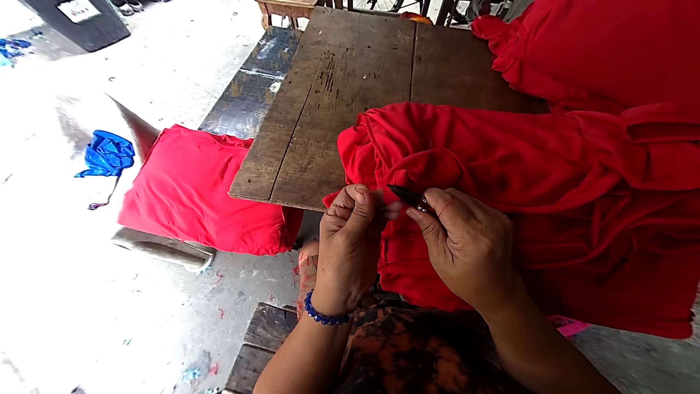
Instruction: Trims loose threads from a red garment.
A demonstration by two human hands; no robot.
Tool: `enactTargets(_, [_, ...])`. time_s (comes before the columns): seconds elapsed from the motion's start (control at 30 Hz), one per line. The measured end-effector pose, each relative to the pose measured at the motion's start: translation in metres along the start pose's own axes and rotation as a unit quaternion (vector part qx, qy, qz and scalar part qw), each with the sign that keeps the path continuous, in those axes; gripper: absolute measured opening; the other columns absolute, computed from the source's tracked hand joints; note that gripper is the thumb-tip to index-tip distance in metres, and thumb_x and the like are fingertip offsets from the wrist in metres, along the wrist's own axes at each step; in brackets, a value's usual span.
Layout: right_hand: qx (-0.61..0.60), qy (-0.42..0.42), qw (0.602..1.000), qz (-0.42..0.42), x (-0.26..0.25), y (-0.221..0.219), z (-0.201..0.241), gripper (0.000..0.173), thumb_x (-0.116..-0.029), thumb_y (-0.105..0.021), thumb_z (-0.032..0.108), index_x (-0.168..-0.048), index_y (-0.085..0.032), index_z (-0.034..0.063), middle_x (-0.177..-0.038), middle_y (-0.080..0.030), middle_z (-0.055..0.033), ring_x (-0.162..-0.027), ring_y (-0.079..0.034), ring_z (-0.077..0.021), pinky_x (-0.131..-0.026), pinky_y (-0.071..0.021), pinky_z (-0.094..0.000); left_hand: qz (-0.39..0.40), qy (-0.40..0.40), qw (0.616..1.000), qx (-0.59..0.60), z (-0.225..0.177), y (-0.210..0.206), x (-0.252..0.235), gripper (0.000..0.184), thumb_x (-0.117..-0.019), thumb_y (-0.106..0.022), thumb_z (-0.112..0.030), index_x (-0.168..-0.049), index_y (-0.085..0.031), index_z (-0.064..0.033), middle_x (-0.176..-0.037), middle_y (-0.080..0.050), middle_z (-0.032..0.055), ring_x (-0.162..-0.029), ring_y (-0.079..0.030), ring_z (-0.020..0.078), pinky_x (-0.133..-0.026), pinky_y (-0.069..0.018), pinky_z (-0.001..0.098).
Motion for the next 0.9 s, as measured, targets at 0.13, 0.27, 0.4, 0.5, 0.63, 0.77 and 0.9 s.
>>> enactTargets(0.13, [-0.025,-0.046,0.999,-0.004,-0.004,0.007,-0.016,0.021,-0.1015,-0.064,0.018,-0.100,-0.069,-0.0020,-0.076,-0.063,-0.0081,-0.064,-0.058,-0.0125,-0.056,-0.0462,-0.0247,0.011,-0.018,1.000,-0.017,-0.002,0.003,-0.001,0.024,-0.1112,-0.040,-0.024,-0.101,-0.060,-0.0154,-0.089,-0.073,0.0041,-0.086,-0.073,0.0142,-0.085,-0.0599,0.0307])
enactTargets(0.27, [-0.035,-0.149,0.987,0.054,-0.014,0.002,-0.051,0.048,-0.0924,-0.075,0.022,-0.133,-0.060,0.0028,-0.085,-0.068,-0.0091,-0.065,-0.060,-0.0161,-0.056,-0.0490,-0.0321,0.060,-0.091,0.986,-0.124,-0.017,0.004,0.002,0.025,-0.1126,-0.034,-0.030,-0.106,-0.054,-0.0170,-0.094,-0.074,0.0034,-0.084,-0.074,0.0137,-0.080,-0.0607,0.0293])
enactTargets(0.4, [-0.074,-0.195,0.976,0.062,-0.012,-0.007,-0.075,0.013,-0.0939,-0.070,0.016,-0.104,-0.072,0.0081,-0.077,-0.065,0.0004,-0.063,-0.054,-0.0031,-0.058,-0.0428,-0.0208,-0.032,-0.227,0.928,-0.294,-0.054,0.032,0.012,0.027,-0.1129,-0.035,-0.029,-0.103,-0.059,-0.0205,-0.087,-0.075,-0.0035,-0.073,-0.072,0.0100,-0.068,-0.0612,0.0267])
enactTargets(0.5, [-0.113,-0.183,0.976,0.044,-0.008,-0.006,-0.076,0.008,-0.0927,-0.067,0.012,-0.096,-0.071,0.0062,-0.072,-0.059,0.0039,-0.060,-0.046,0.0046,-0.055,-0.0360,-0.0110,-0.120,-0.328,0.837,-0.422,-0.077,0.051,0.019,0.025,-0.1105,-0.045,-0.028,-0.097,-0.064,-0.0200,-0.095,-0.069,-0.0132,-0.090,-0.066,0.0005,-0.083,-0.0549,0.0239])
enactTargets(0.63, [-0.131,-0.192,0.971,0.053,-0.006,-0.009,-0.078,0.006,-0.0921,-0.067,0.012,-0.096,-0.070,0.0079,-0.071,-0.058,0.0048,-0.058,-0.046,0.0030,-0.053,-0.0361,-0.0133,0.047,-0.315,0.715,-0.622,-0.056,0.003,0.012,0.050,-0.0868,-0.080,-0.045,-0.119,-0.065,-0.0097,-0.135,-0.055,0.0101,-0.131,-0.049,0.0220,-0.108,-0.0422,0.0418])
enactTargets(0.77, [-0.188,-0.184,0.964,0.031,-0.006,0.002,-0.075,0.003,-0.0904,-0.069,0.005,-0.092,-0.066,0.0047,-0.070,-0.054,0.0032,-0.055,-0.045,0.0036,-0.049,-0.0352,-0.0096,0.092,-0.262,0.641,-0.716,-0.021,-0.007,-0.006,0.023,-0.0857,-0.077,-0.022,-0.106,-0.078,-0.0114,-0.127,-0.063,0.0176,-0.114,-0.059,0.0340,-0.092,-0.0475,0.0524])
enactTargets(0.9, [-0.301,-0.128,0.945,-0.024,0.001,0.030,-0.065,0.008,-0.0884,-0.072,0.003,-0.089,-0.065,0.0067,-0.075,-0.060,0.0085,-0.062,-0.051,0.0073,-0.055,-0.0425,-0.0070,0.001,-0.357,0.684,-0.636,-0.050,0.005,0.006,0.012,-0.0989,-0.059,-0.004,-0.103,-0.064,0.0059,-0.093,-0.070,0.0129,-0.084,-0.069,0.0122,-0.077,-0.0582,0.0293])
Point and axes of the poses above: each hand's wrist, its own x-axis away from the middle knuckle, its own y-axis out of the back of the hand, z = x × y, the point moved 8 cm from there along -x, towards the middle knuckle
